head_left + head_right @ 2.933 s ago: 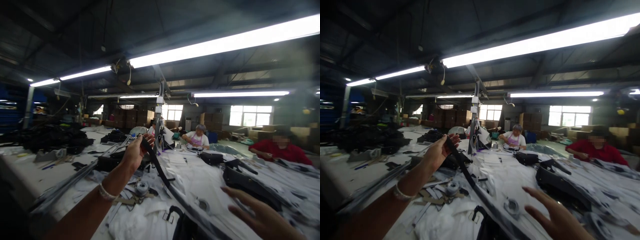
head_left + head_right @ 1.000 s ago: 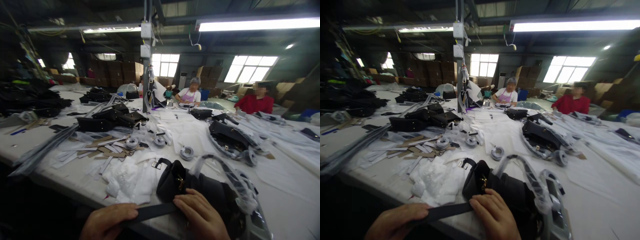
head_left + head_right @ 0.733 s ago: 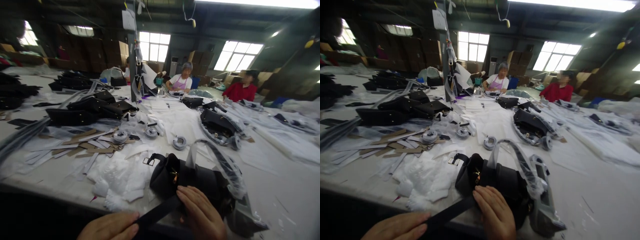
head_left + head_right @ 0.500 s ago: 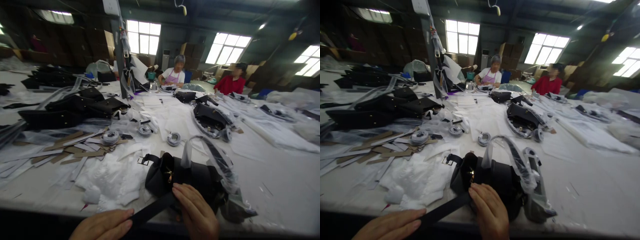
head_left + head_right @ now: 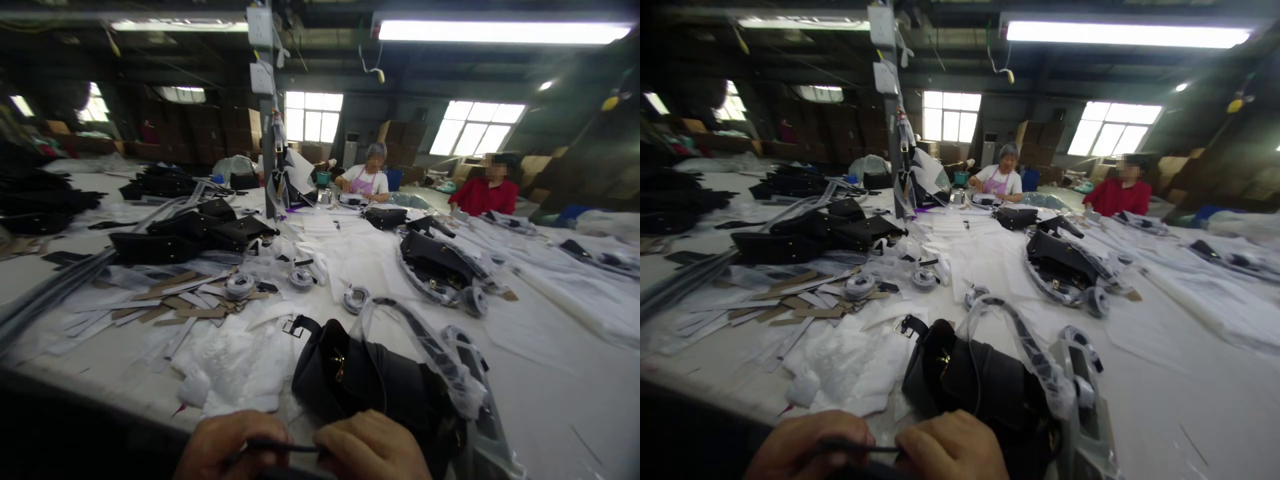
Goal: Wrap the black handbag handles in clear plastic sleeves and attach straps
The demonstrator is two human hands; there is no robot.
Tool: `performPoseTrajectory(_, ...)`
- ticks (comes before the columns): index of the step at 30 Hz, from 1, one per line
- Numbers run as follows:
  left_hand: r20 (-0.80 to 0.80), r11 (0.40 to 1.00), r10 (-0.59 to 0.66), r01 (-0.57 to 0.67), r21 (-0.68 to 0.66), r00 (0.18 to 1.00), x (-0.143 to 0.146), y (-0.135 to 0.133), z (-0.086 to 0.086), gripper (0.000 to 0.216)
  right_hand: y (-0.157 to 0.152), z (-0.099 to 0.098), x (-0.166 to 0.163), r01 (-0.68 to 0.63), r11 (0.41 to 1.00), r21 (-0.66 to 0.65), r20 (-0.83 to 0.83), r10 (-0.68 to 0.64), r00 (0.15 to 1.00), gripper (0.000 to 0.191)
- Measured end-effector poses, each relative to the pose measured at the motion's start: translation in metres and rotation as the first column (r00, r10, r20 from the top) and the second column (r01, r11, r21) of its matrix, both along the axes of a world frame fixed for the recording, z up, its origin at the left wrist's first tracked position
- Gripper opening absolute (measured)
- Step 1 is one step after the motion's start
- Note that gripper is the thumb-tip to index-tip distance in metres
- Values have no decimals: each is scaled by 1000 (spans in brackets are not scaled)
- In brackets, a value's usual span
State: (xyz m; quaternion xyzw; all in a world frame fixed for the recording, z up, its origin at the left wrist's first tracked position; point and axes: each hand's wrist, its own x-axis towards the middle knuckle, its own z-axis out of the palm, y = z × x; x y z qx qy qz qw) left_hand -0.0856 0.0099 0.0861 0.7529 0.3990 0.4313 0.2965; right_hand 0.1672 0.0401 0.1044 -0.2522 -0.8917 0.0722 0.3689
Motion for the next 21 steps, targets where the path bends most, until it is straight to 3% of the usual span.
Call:
performPoseTrajectory(2,222,959,206,-151,-238,953,13,9,-12,31,2,9,10,13,974,-226,-11,-16,1000,14)
performPoseTrajectory(3,306,898,374,-258,-357,876,19,17,-20,36,4,14,16,35,935,-352,-20,-45,999,16)
performPoseTrajectory(5,351,777,584,-379,-503,732,27,38,-34,47,9,24,29,72,815,-575,-39,-116,993,24)
performPoseTrajectory(6,346,741,620,-380,-554,704,29,49,-39,60,12,30,33,71,756,-650,-53,-139,989,28)
performPoseTrajectory(8,399,705,609,-237,-669,686,32,69,-45,72,18,37,40,42,675,-736,-93,-163,982,35)
performPoseTrajectory(10,494,697,546,-39,-716,677,34,82,-47,64,24,40,42,9,628,-778,-125,-169,978,39)
performPoseTrajectory(12,563,705,500,69,-706,658,34,90,-49,53,30,40,42,-12,607,-794,-150,-177,973,42)
performPoseTrajectory(17,634,747,502,74,-661,588,26,94,-55,51,42,43,39,-54,576,-816,-204,-199,959,46)
performPoseTrajectory(21,680,805,457,59,-591,573,16,93,-43,47,54,54,29,-58,557,-828,-189,-180,965,48)
